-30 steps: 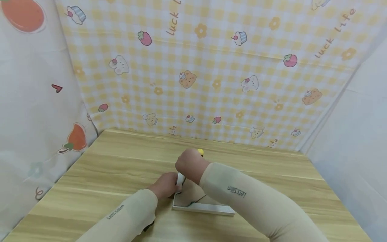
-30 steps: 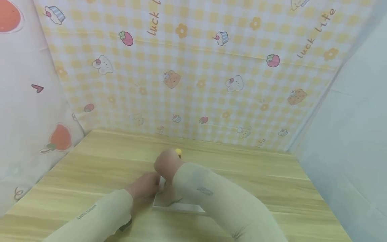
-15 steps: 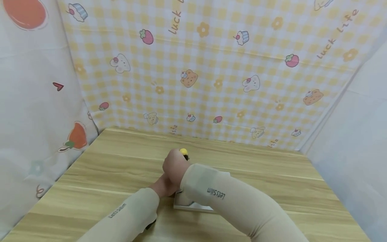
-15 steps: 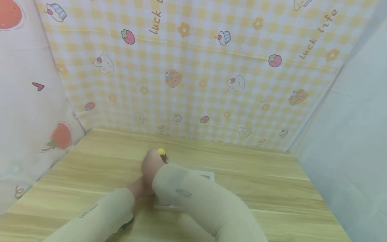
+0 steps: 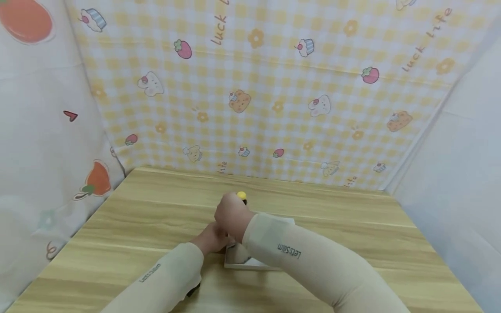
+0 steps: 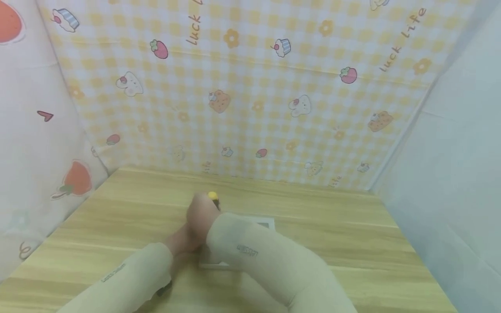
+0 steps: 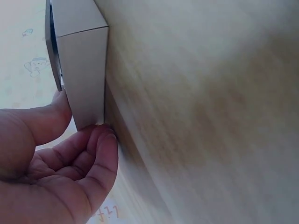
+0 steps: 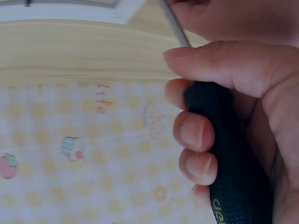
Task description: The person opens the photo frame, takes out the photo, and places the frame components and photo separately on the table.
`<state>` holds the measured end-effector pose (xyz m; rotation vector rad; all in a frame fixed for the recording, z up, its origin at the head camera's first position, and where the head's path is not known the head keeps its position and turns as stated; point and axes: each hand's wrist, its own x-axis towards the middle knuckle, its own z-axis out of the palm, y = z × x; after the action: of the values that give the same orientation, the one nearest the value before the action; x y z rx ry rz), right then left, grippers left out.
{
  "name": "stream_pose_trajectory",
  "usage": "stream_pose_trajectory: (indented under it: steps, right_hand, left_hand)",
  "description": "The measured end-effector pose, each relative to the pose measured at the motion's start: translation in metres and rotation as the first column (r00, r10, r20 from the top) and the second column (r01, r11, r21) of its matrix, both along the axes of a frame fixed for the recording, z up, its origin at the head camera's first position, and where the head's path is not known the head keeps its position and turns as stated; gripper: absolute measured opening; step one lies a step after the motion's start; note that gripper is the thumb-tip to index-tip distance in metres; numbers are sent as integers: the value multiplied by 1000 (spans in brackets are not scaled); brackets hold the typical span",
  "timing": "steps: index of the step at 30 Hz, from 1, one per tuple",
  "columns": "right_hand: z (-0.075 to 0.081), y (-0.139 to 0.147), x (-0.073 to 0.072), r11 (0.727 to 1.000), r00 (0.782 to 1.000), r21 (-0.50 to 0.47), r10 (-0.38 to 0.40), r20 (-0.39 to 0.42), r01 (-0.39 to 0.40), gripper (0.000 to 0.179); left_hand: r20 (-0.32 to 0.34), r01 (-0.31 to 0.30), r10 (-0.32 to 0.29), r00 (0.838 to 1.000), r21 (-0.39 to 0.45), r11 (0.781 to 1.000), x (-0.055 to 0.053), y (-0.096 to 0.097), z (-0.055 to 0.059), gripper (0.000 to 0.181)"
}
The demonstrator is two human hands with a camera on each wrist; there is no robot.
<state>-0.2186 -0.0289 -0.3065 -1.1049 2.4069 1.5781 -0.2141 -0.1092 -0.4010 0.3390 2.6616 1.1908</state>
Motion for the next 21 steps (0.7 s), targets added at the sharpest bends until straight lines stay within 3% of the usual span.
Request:
stream_pose_trajectory:
  steps: [6,9,11,14,15,18,21]
  right_hand:
    - [0,34,-7,979,995,-180,-90,35,95,13]
    - [-4,56,-13,939,992,-319,-113,60,126,26]
    - [-6,72,-16,894,989,-423,-121,90,148,31]
    - [-11,96,-19,800,977,-565,-135,163,205,31]
    - [-14,104,-20,755,972,-615,-132,196,227,31]
    - [-26,125,-19,606,941,-725,-135,310,326,29]
    - [-40,142,-16,430,895,-789,-133,425,439,23]
  left_hand:
    - [-29,-20,18,999,-82,996,2,0,-7,23]
    - [-38,-25,21,999,-113,993,2,0,-8,29]
    - [-43,-30,24,999,-129,991,2,0,-8,30]
    - [-43,-37,31,999,-141,989,3,1,-6,29]
    - [-41,-40,35,999,-140,989,3,1,-5,28]
    - [-38,-46,41,998,-139,989,4,1,-3,28]
    - [-23,-52,50,998,-139,989,5,1,-3,28]
